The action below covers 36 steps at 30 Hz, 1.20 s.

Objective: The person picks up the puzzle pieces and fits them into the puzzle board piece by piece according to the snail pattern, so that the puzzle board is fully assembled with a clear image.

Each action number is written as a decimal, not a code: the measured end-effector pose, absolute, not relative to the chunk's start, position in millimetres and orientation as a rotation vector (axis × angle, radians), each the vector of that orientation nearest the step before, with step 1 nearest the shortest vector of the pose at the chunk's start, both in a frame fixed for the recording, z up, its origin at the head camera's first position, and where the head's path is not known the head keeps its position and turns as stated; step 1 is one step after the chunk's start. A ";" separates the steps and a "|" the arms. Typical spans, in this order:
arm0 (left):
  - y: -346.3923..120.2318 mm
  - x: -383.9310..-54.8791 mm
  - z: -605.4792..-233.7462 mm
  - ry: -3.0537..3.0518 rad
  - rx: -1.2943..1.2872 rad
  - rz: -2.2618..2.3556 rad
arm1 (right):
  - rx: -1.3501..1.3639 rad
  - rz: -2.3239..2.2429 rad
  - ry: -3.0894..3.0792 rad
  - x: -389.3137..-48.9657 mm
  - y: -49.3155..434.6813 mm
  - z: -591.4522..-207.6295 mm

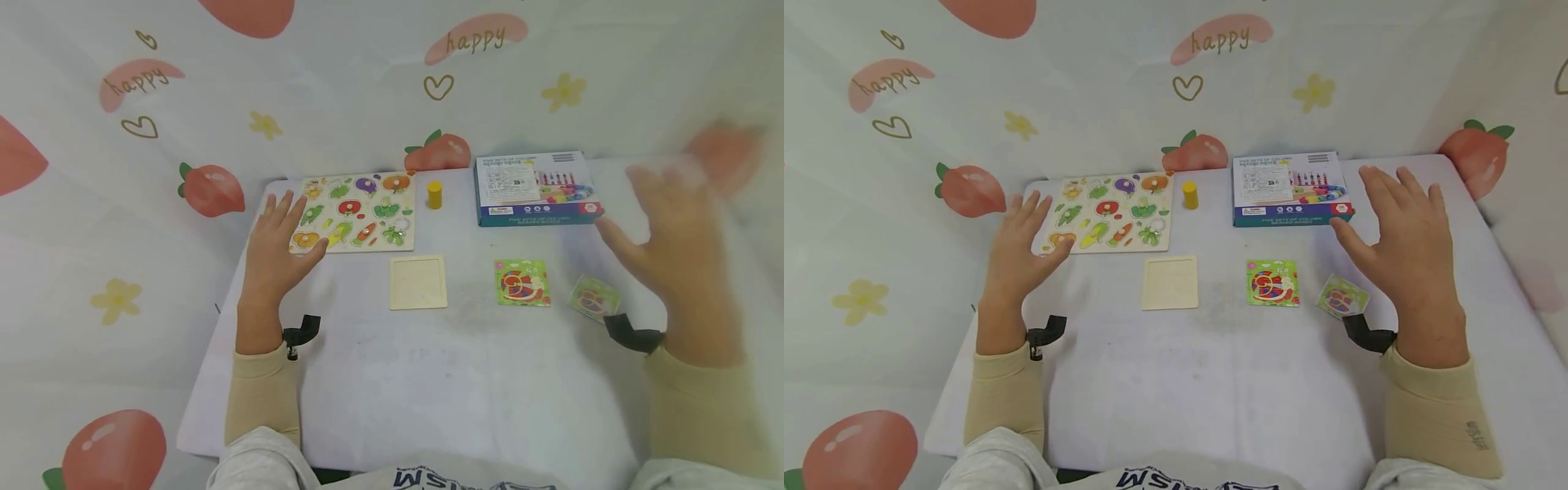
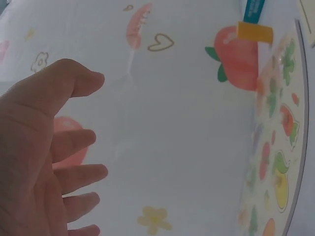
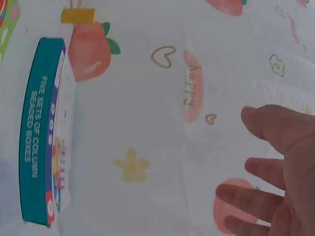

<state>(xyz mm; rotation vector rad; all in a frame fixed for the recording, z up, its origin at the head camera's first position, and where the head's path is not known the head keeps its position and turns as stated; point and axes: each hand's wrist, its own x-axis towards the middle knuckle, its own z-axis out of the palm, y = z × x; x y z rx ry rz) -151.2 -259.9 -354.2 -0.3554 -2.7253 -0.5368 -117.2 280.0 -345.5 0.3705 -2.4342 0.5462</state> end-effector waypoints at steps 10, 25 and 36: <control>-259.7 -139.7 -363.5 -2.682 -0.347 -0.733 | 0.258 0.699 -2.563 -102.1 260.3 -339.8; -233.4 -141.0 -390.3 -2.822 -0.285 -0.882 | 0.358 0.727 -2.777 -99.0 205.0 -354.5; -216.4 -148.1 -413.7 -2.930 -0.381 -1.039 | 0.431 0.783 -2.904 -114.7 202.1 -379.2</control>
